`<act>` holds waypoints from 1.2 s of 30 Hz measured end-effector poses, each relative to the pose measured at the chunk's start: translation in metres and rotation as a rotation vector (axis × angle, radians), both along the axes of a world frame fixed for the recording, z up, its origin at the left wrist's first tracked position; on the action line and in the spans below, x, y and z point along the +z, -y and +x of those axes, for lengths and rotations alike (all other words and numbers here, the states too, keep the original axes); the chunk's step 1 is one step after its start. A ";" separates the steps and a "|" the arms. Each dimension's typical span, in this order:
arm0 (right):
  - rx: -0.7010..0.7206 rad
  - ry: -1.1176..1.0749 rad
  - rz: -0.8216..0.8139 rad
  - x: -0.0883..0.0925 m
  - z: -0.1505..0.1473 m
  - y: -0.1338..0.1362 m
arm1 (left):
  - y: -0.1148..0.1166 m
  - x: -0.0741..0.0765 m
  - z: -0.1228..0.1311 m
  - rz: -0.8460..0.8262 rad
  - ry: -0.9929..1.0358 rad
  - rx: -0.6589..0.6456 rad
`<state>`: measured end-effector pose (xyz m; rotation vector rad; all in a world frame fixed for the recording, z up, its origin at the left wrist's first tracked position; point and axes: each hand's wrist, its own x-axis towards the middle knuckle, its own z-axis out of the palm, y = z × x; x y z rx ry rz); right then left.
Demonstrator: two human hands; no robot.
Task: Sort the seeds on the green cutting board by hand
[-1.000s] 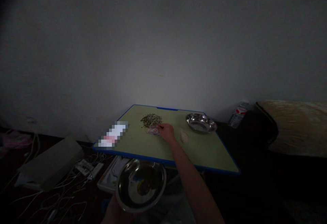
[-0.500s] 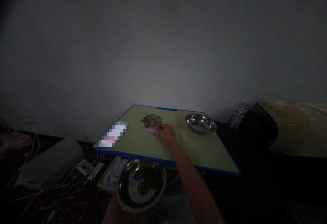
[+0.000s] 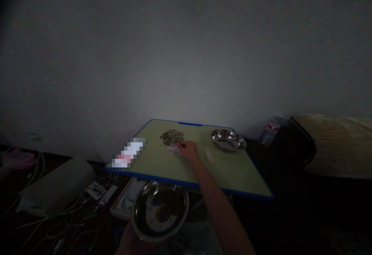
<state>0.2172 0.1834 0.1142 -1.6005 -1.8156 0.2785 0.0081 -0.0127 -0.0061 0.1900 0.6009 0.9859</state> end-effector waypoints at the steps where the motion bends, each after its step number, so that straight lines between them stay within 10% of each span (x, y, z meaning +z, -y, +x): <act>1: 0.006 -0.002 -0.006 0.001 0.000 0.000 | 0.000 0.000 -0.001 0.018 -0.001 -0.018; 13: -0.001 -0.009 -0.049 0.005 -0.003 0.003 | -0.004 -0.022 -0.012 0.084 0.172 -0.114; 20: 0.030 0.040 -0.028 0.006 -0.002 0.004 | 0.001 0.009 -0.009 0.114 0.053 -0.105; 28: 0.072 0.104 -0.037 0.007 -0.004 0.010 | -0.002 -0.007 -0.001 0.111 -0.079 -0.037; 36: 0.135 0.119 -0.062 0.010 -0.006 0.013 | 0.004 0.016 0.000 0.141 -0.113 -0.060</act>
